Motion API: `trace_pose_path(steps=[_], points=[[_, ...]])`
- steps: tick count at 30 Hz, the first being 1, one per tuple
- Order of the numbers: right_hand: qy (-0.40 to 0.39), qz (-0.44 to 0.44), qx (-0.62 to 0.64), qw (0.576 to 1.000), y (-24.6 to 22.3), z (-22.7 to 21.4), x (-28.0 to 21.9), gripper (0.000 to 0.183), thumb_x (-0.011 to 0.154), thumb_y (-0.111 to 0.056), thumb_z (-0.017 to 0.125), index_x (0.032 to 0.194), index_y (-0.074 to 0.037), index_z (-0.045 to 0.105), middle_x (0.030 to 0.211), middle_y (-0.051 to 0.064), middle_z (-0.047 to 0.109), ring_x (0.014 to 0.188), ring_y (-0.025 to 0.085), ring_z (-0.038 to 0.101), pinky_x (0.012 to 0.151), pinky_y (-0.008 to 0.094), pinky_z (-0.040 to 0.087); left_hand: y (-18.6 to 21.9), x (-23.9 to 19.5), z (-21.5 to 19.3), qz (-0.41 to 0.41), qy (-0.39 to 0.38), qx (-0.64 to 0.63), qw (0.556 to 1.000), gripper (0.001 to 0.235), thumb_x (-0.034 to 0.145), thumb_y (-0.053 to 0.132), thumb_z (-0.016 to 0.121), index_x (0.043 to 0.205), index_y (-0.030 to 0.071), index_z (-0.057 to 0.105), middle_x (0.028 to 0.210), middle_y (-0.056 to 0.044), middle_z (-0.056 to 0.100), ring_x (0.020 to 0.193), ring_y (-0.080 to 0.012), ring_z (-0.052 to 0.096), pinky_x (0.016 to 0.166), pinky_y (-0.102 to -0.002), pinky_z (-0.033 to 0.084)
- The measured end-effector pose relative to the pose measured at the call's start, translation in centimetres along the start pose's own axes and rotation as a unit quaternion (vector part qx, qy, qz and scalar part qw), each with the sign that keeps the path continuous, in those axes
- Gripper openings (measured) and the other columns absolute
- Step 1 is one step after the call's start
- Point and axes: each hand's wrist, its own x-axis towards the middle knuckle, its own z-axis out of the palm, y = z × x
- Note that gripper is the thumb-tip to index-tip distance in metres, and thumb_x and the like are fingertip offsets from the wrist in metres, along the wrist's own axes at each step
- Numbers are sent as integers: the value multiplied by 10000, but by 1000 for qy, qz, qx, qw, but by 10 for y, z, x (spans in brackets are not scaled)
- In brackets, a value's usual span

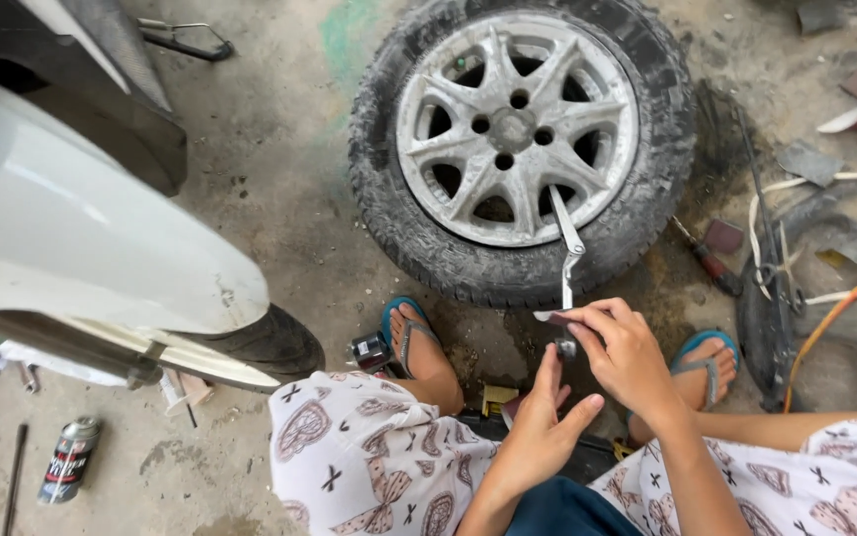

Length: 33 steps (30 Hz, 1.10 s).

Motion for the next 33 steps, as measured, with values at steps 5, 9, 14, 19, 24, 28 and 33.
trace_pose_path(steps=[5,9,14,19,24,28,33], points=[[84,-1,-2,996,18,22,19,308,1051,-231,517,1290,-168,703,1149,90,592,996,277,630,868,439,480,-5,3,1,-8,20,-9,1000,942,944,416,541,1593,106,-67,1685,-116,-31,1561,-268,115,1253,-388,240],[22,44,8,999,13,10,13,304,1019,-292,521,1229,-206,723,1147,13,638,1011,235,644,938,398,421,-37,25,-1,48,56,-16,997,909,974,404,555,1588,65,-24,1687,-135,54,1566,-232,120,1248,-391,260],[-1,-1,-72,997,-4,1,3,332,994,-288,535,1270,-322,717,1168,22,625,1077,211,632,986,418,430,-46,33,-1,64,83,-19,994,881,977,376,577,1588,74,20,1662,-164,184,1554,-221,209,1238,-376,295],[113,21,4,993,25,31,22,321,1027,-239,536,1301,-219,701,1171,84,628,1076,309,638,944,466,466,-61,43,-2,42,106,-82,990,871,950,342,631,1586,91,91,1641,-115,313,1536,-183,286,1206,-344,369],[29,37,33,998,4,8,-4,329,1006,-272,532,1253,-277,750,1086,-18,651,1032,187,666,954,379,449,-63,46,1,77,131,-99,983,814,928,313,665,1554,160,166,1561,-138,418,1490,-243,387,1165,-346,444],[54,79,40,995,18,23,11,264,1007,-257,547,1187,-237,741,1103,16,665,1015,272,640,908,402,461,-73,52,2,93,133,-119,980,800,933,271,672,1547,160,172,1533,-125,438,1473,-223,404,1147,-314,462],[66,112,73,989,9,16,18,233,1023,-263,547,1165,-200,721,1045,58,618,913,244,654,821,375,468,-73,51,2,90,130,-105,982,807,929,320,670,1545,157,174,1558,-124,418,1491,-243,368,1162,-340,445]])
